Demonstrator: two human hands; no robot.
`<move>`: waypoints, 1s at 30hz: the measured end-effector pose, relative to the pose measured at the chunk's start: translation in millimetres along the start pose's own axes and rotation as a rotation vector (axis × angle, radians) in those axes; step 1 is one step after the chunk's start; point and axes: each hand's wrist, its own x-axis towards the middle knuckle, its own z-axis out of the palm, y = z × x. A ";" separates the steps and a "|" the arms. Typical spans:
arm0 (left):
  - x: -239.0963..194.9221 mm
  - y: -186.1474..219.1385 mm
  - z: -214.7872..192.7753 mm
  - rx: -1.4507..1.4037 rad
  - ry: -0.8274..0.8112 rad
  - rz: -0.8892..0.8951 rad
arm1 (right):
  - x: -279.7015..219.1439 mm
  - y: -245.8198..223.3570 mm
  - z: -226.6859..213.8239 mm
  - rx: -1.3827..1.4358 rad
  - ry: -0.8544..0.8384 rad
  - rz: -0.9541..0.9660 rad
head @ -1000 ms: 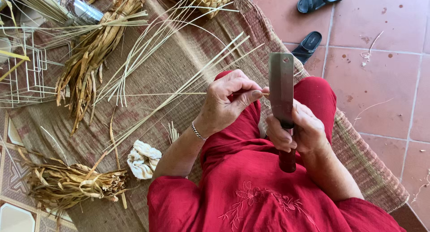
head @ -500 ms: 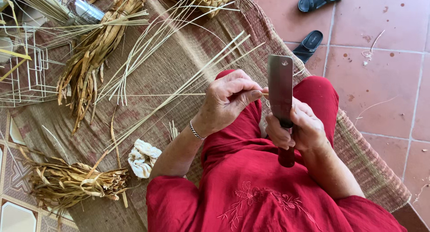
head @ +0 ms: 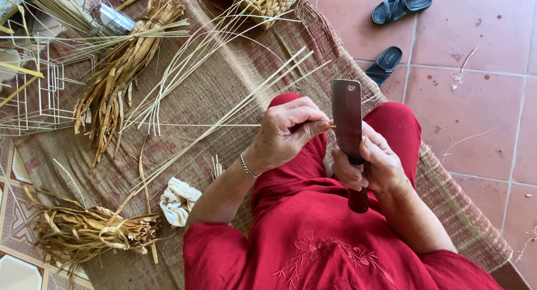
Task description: The person sits on a mat and uses a large knife to shave thin strips from bamboo stalks. They hold the stalks with one hand and scrape the knife along the length to remove the outer layer, occasionally adjusting the grip and discarding the shavings.
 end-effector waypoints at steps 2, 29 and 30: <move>-2.0 -0.9 1.2 -0.008 -0.007 0.000 | -1.3 1.6 0.1 -0.003 0.004 -0.007; -12.7 -2.9 -17.4 0.074 -0.057 -0.058 | 2.8 8.8 -15.4 0.056 -0.097 -0.025; -12.0 -3.7 -17.0 0.064 -0.061 -0.053 | 4.8 10.8 -16.6 0.058 -0.119 -0.031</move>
